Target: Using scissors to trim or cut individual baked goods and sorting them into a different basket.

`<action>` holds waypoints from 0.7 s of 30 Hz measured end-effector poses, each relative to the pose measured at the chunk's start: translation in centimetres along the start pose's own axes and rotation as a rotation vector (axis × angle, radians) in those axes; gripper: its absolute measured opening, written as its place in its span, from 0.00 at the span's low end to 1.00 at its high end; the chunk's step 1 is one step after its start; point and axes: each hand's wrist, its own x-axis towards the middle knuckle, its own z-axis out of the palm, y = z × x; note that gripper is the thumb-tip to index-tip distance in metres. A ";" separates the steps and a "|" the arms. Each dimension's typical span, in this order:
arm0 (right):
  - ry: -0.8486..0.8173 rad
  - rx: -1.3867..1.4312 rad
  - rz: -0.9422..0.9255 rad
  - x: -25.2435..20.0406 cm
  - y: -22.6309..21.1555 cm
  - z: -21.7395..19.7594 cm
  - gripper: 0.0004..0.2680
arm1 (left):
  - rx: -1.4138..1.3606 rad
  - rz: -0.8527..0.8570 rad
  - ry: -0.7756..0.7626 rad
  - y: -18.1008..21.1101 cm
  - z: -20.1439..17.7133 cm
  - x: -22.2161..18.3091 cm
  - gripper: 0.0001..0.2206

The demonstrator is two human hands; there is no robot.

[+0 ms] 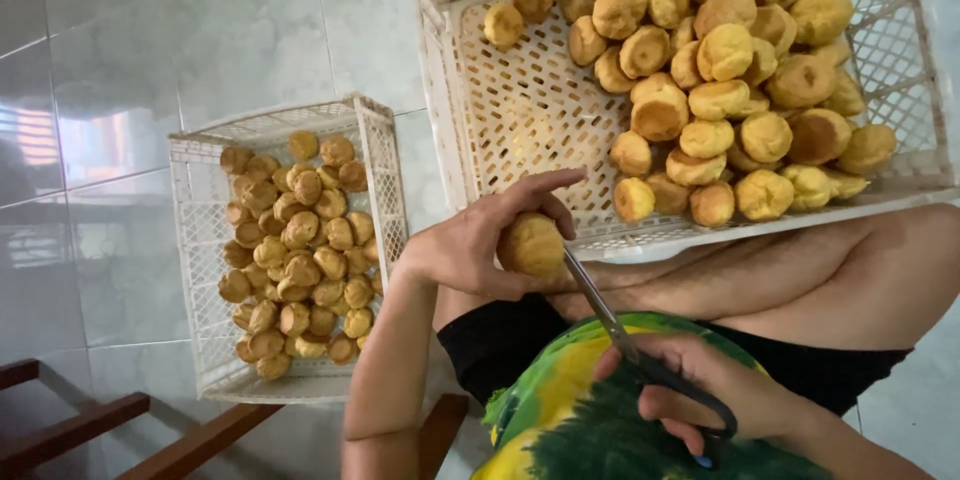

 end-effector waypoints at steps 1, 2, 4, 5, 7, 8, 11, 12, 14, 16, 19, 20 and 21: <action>-0.028 0.012 -0.014 -0.1 0.0 -0.1 0.22 | 0.062 -0.024 0.041 0.1 -0.1 -0.2 0.46; -0.056 0.025 -0.028 -0.2 -0.1 -0.3 0.26 | 0.124 -0.048 0.081 0.3 -0.1 -0.4 0.45; -0.066 0.108 -0.046 -0.4 0.4 -1.2 0.26 | 0.179 -0.174 0.096 -2.1 -1.3 -2.6 0.46; -0.067 0.198 -0.068 -0.8 0.8 -1.7 0.26 | 0.232 -0.295 0.099 -3.3 -1.8 -3.2 0.47; 0.005 0.172 -0.174 -1.2 1.0 -2.9 0.24 | 0.372 -0.735 0.245 -2.1 -4.1 -5.7 0.37; 0.068 0.140 -0.275 -1.4 1.2 -3.5 0.21 | 0.516 -1.179 0.404 -1.5 -5.3 -6.9 0.27; 0.105 0.166 -0.308 -1.0 3.6 -6.3 0.19 | 0.889 -1.596 0.662 -10.0 -6.2 -13.8 0.52; 0.107 0.168 -0.314 -0.7 3.4 -6.1 0.19 | 0.895 -1.591 0.663 -7.1 -5.6 -9.6 0.52; 0.189 0.152 -0.236 -0.5 3.3 -5.7 0.19 | 0.726 -1.189 0.643 -1.4 -3.4 -2.0 0.41; 0.211 0.144 -0.202 0.0 2.8 -4.6 0.18 | 0.619 -0.904 0.554 -1.4 -0.1 5.0 0.39; 0.238 0.131 -0.166 -0.1 2.7 -3.9 0.16 | 0.588 -0.538 0.358 -6.6 4.0 14.9 0.41; 0.231 0.118 -0.161 -0.4 2.7 -3.9 0.16 | 0.657 -0.466 0.263 -9.1 5.3 18.1 0.43; 0.238 0.120 -0.165 -0.8 2.6 -3.9 0.16 | 0.659 -0.458 0.259 -9.8 5.5 19.2 0.43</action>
